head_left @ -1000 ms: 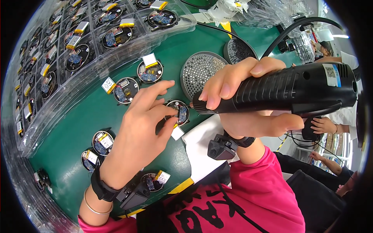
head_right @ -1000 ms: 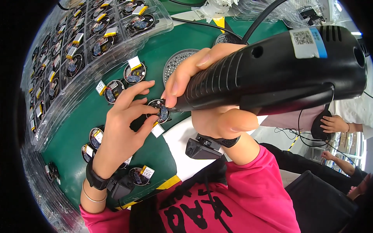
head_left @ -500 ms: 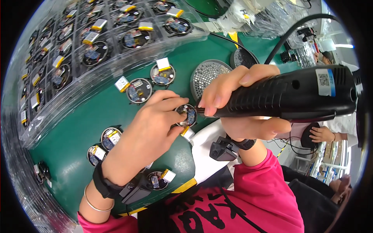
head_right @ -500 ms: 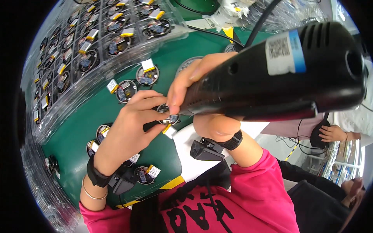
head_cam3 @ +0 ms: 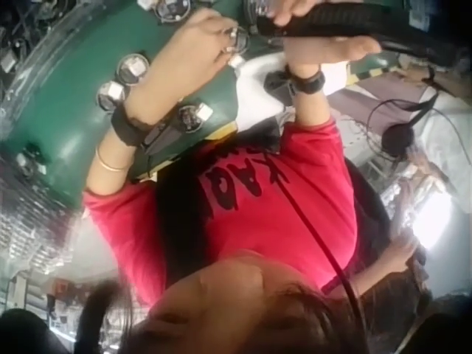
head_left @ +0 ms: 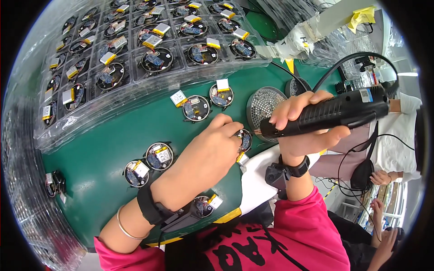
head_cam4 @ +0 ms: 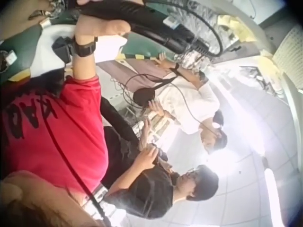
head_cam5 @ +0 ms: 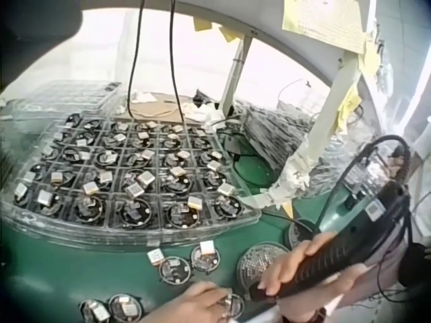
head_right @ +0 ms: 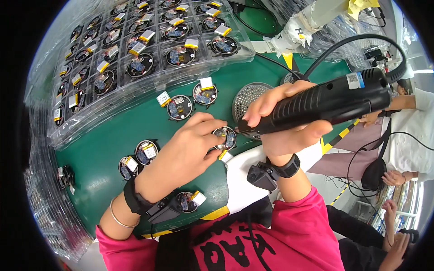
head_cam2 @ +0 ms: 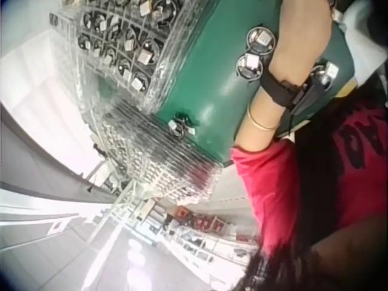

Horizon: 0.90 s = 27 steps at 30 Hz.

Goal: Assembling small electronic components onto circuit boards using a powered handheld tool.

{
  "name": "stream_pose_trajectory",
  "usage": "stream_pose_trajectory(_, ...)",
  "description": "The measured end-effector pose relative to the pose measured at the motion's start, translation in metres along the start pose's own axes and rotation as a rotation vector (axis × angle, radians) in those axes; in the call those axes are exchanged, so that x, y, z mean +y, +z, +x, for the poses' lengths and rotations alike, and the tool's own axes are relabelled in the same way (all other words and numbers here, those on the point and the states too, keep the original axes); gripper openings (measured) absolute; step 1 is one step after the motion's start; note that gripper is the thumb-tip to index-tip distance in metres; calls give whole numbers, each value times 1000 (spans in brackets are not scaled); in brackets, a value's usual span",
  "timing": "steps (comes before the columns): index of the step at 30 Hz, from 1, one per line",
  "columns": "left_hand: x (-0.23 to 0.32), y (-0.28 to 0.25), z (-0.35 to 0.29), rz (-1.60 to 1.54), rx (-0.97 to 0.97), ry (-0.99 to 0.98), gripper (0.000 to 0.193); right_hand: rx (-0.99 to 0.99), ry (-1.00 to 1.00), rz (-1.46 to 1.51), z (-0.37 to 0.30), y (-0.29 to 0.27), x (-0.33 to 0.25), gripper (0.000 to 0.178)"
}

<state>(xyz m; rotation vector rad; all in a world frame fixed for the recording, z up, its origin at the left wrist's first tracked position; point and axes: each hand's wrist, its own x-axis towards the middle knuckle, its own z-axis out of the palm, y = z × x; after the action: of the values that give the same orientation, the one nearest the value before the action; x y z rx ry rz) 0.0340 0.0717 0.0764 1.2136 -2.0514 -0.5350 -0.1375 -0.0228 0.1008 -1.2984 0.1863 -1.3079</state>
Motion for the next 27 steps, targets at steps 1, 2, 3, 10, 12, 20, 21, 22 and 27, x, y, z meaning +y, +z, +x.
stream_pose_trajectory(1,0,0,0,37,-10,9,17,48,-9,20,0,-1,2,74)
stream_pose_trajectory(2,1,0,0,74,-20,19,17,95,-19,41,0,-3,3,73)
stream_pose_trajectory(3,2,-1,-1,76,-21,22,17,144,-29,60,1,-3,4,72)
stream_pose_trajectory(10,2,-14,-2,22,73,-8,26,380,-39,94,7,-7,-11,69)
stream_pose_trajectory(12,0,-27,1,87,129,-17,27,439,-44,109,9,-11,-15,68)
stream_pose_trajectory(20,-12,-66,3,213,355,17,42,498,20,129,4,-10,-18,65)
stream_pose_trajectory(21,-12,-69,3,204,398,48,43,498,27,128,4,-10,-19,65)
stream_pose_trajectory(22,-11,-71,4,194,442,79,44,497,34,126,4,-10,-19,64)
stream_pose_trajectory(27,-13,-76,0,160,497,75,43,504,44,111,3,-10,-19,63)
